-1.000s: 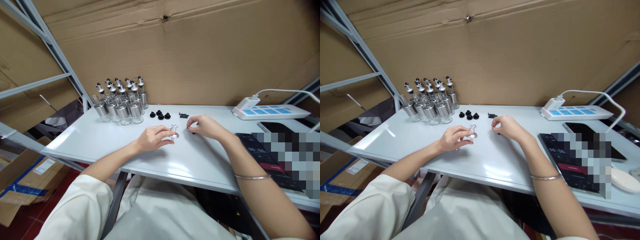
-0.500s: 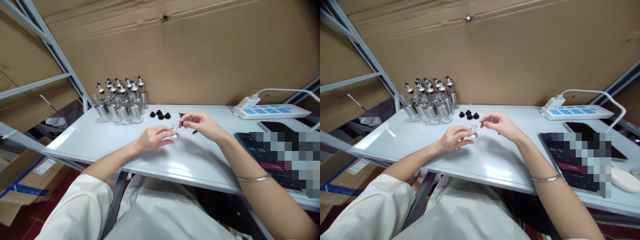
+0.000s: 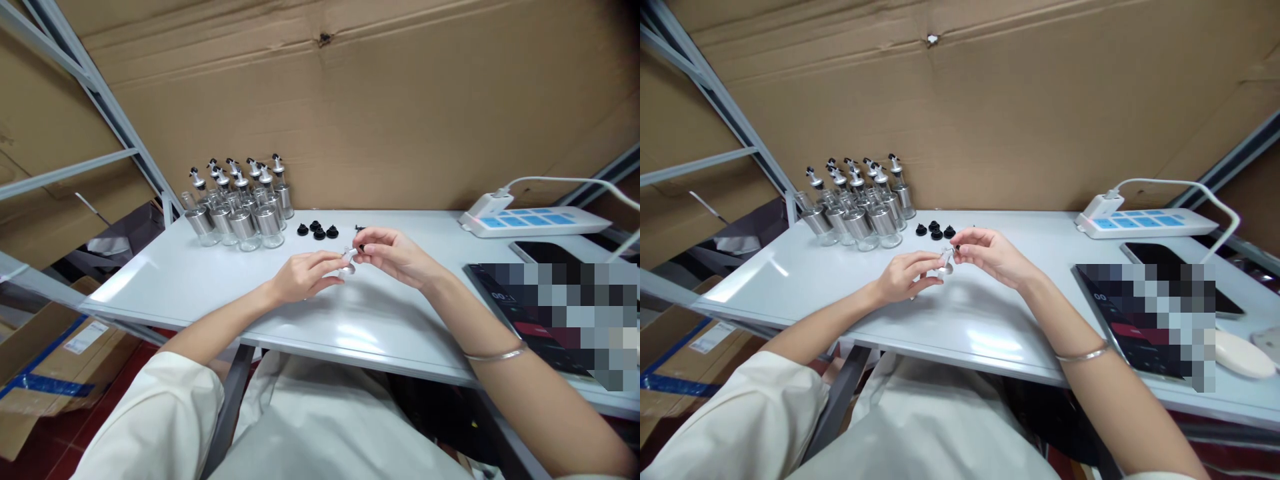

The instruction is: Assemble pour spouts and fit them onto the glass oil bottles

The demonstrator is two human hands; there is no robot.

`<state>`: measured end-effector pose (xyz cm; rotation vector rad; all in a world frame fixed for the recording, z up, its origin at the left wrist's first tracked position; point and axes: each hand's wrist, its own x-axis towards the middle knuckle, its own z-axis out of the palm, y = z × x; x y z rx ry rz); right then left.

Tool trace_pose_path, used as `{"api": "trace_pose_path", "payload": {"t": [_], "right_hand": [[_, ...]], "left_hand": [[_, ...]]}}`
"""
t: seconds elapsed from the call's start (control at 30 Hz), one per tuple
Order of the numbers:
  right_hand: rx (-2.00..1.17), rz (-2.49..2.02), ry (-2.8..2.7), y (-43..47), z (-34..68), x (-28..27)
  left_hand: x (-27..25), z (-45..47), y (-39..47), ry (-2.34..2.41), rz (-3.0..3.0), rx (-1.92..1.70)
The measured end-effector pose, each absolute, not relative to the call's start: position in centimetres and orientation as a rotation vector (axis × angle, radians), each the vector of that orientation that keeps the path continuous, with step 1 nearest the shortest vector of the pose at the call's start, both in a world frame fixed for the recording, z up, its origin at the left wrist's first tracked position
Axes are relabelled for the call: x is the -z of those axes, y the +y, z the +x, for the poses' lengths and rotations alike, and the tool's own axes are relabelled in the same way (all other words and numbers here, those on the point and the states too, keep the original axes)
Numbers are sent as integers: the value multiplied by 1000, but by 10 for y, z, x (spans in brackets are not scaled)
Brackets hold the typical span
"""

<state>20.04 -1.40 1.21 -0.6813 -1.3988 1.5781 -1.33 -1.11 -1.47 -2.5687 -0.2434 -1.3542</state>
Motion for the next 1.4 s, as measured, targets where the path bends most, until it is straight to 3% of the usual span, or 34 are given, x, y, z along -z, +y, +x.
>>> {"api": "trace_pose_path", "payload": {"t": [1.4], "right_hand": [[-1574,-741,-1395,-19,195,-18]], "left_hand": [[14,-15,-11,-261,-2499,1372]]}}
